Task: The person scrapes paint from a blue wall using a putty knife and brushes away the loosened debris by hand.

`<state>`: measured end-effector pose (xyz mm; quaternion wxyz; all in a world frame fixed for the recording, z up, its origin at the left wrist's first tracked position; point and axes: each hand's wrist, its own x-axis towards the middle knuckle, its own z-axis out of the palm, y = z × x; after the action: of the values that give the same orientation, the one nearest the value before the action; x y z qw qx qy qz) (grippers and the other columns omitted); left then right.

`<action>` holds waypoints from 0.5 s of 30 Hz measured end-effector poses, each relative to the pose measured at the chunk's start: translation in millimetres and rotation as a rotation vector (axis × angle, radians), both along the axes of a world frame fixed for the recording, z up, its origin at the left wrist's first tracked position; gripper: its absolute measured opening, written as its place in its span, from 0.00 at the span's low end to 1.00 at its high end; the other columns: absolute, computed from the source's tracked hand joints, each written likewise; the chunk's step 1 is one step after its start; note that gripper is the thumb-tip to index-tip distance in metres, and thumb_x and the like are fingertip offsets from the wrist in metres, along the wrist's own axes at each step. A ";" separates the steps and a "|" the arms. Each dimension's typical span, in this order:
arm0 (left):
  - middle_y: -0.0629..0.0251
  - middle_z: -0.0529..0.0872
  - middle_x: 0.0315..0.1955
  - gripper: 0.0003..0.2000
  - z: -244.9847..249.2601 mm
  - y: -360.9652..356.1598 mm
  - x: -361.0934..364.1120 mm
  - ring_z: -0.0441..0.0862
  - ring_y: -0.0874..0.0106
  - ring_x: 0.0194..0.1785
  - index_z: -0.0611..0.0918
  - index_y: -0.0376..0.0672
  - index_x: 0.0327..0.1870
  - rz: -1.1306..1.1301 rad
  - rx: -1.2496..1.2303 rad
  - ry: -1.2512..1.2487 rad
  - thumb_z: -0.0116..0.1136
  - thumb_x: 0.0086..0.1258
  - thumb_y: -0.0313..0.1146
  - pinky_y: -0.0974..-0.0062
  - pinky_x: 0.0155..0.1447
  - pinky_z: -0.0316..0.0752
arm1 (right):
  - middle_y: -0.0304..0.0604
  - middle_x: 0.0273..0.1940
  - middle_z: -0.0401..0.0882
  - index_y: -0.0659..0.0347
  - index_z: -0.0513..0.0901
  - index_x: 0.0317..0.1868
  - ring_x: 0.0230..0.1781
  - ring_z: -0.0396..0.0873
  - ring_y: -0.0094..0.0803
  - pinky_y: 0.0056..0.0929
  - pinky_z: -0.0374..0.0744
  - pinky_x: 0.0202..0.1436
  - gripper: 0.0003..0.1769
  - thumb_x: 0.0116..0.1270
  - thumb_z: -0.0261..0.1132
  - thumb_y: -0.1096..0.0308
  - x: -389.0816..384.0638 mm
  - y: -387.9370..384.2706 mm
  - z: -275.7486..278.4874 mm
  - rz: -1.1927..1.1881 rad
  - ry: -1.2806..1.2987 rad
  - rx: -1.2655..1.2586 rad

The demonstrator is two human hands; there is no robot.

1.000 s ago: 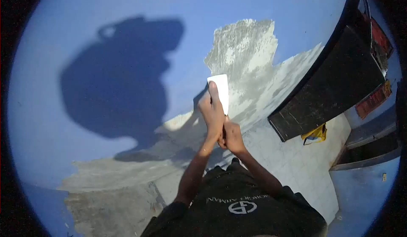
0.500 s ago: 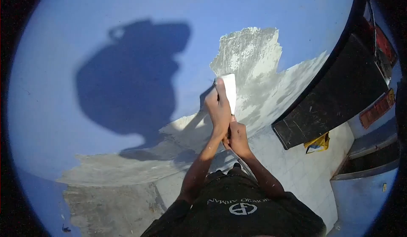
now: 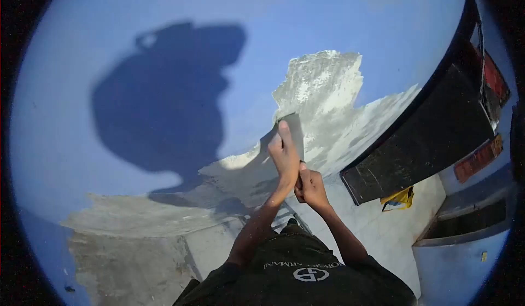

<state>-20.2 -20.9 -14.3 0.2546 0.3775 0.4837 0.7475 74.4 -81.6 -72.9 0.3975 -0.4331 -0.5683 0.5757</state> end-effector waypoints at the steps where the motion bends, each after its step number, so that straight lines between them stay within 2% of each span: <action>1: 0.74 0.55 0.15 0.25 -1.0 0.2 -2.4 0.52 0.81 0.22 0.58 0.39 0.20 0.005 0.006 -0.017 0.45 0.77 0.44 0.72 0.25 0.48 | 0.36 0.10 0.63 0.61 0.66 0.17 0.08 0.61 0.24 0.25 0.60 0.14 0.34 0.77 0.41 0.47 -2.8 0.7 4.7 0.018 -0.011 -0.005; 3: 0.74 0.55 0.15 0.24 -13.6 8.0 -0.8 0.52 0.81 0.23 0.57 0.38 0.20 0.009 0.015 -0.034 0.45 0.77 0.43 0.72 0.25 0.48 | 0.36 0.10 0.63 0.61 0.67 0.16 0.09 0.62 0.23 0.25 0.61 0.15 0.34 0.77 0.40 0.46 0.3 9.6 19.4 0.067 0.045 -0.014; 6: 0.74 0.55 0.15 0.24 -33.8 6.4 4.6 0.52 0.81 0.23 0.57 0.38 0.20 0.012 -0.001 -0.013 0.45 0.77 0.43 0.73 0.25 0.48 | 0.36 0.10 0.64 0.61 0.67 0.16 0.09 0.61 0.22 0.25 0.61 0.14 0.34 0.77 0.39 0.47 10.1 6.6 2.3 0.037 -0.024 0.001; 8: 0.79 0.55 0.15 0.26 -42.3 10.6 8.0 0.50 0.82 0.21 0.57 0.42 0.18 0.104 0.026 0.044 0.44 0.77 0.46 0.76 0.25 0.46 | 0.36 0.10 0.63 0.61 0.66 0.16 0.09 0.61 0.21 0.25 0.61 0.13 0.34 0.78 0.40 0.48 6.4 11.3 -0.4 0.012 -0.043 0.035; 11: 0.73 0.56 0.15 0.25 30.7 2.1 -2.5 0.53 0.81 0.23 0.59 0.37 0.21 0.028 0.013 0.002 0.43 0.77 0.46 0.72 0.25 0.50 | 0.36 0.10 0.63 0.62 0.67 0.15 0.09 0.60 0.21 0.24 0.61 0.14 0.34 0.77 0.40 0.48 -5.1 20.4 49.2 0.024 0.016 0.163; 12: 0.71 0.56 0.16 0.24 36.0 3.2 -6.3 0.54 0.80 0.24 0.60 0.36 0.21 0.005 0.034 0.032 0.43 0.77 0.45 0.71 0.25 0.51 | 0.35 0.10 0.63 0.61 0.66 0.15 0.09 0.60 0.21 0.24 0.60 0.14 0.35 0.77 0.40 0.47 -6.2 23.1 56.9 0.027 0.028 0.139; 15: 0.69 0.56 0.16 0.24 -7.9 9.7 4.4 0.54 0.78 0.24 0.61 0.36 0.21 0.090 0.072 0.059 0.43 0.77 0.44 0.71 0.25 0.52 | 0.34 0.10 0.61 0.59 0.65 0.16 0.08 0.58 0.20 0.24 0.57 0.11 0.33 0.77 0.40 0.46 12.6 21.3 27.1 0.029 -0.066 0.084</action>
<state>-15.8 -11.2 -22.3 0.1925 0.3860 0.4801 0.7638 86.9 -60.3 -45.8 0.3880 -0.4262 -0.6111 0.5426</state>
